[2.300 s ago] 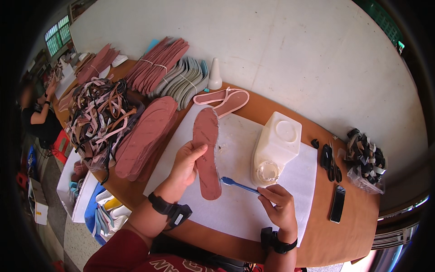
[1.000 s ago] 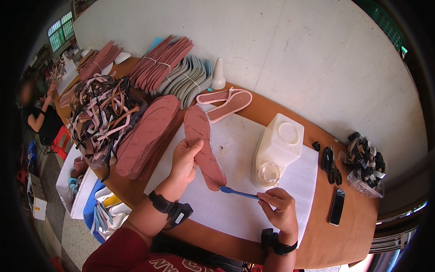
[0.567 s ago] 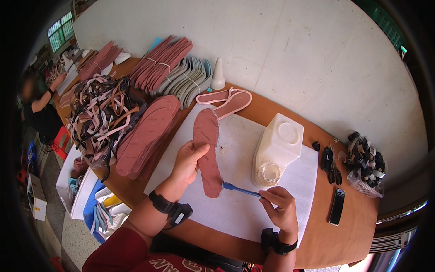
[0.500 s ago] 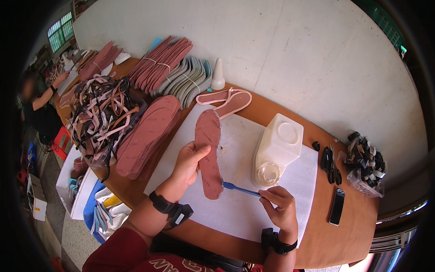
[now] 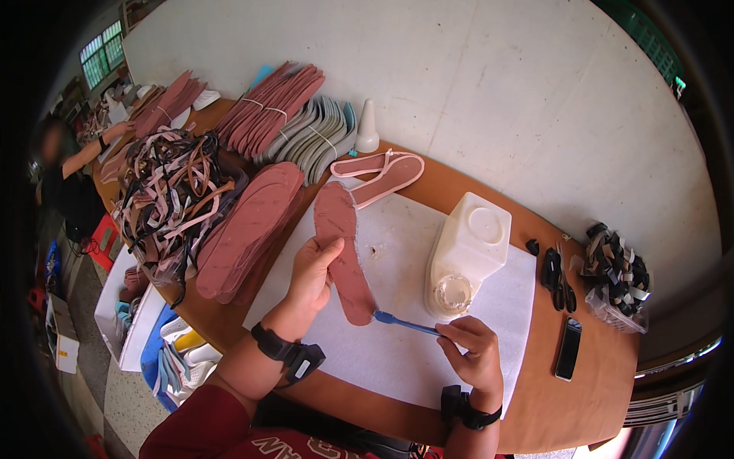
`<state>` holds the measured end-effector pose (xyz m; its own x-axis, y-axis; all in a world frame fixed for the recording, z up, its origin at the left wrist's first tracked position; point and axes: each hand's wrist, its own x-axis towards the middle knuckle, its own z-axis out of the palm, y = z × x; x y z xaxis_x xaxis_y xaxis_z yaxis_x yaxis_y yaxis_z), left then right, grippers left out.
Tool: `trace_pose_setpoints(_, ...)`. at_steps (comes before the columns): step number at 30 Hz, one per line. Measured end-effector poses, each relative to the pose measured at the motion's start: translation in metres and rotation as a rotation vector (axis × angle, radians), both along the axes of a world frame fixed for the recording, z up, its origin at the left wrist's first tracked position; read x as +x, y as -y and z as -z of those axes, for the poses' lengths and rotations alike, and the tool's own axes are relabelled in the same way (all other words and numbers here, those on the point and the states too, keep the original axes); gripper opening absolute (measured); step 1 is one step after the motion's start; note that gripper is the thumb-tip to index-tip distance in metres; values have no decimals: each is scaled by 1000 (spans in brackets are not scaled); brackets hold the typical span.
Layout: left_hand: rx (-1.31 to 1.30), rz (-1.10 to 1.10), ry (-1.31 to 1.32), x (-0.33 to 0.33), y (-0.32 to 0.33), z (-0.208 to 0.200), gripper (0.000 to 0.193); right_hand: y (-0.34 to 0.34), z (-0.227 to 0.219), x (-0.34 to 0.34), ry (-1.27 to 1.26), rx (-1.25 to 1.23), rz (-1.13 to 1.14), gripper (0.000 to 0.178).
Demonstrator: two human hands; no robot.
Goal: The person presses a strap along the edge of a pink sole, then dips a toothbrush into a container of white paste and brushes it onto the perimeter of another sole.
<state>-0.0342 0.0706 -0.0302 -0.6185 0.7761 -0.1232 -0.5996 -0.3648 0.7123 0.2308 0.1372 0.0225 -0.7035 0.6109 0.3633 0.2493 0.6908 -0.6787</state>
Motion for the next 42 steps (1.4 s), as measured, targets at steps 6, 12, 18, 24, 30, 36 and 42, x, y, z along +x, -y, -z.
trace_pose_setpoints(6,-14,-55,-3,1,0,-3,19,1,1,-2,6,44,-17,24)
trace_pose_setpoints(12,-18,-69,-20,3,-1,3,20,4,-2,-6,5,80,-10,23)
trace_pose_setpoints(18,-55,-44,-61,8,0,-1,20,7,-1,-9,42,98,-50,25)
trace_pose_setpoints(24,-10,-68,-48,6,-2,1,20,4,-2,-7,35,138,3,24)
trace_pose_setpoints(30,-21,-92,-52,1,-1,3,21,0,-2,1,7,90,34,24)
trace_pose_setpoints(36,-76,-57,-71,7,2,-6,26,5,-2,-3,-11,40,49,23)
trace_pose_setpoints(42,-97,-14,-72,9,3,-3,29,6,3,-11,8,89,51,23)
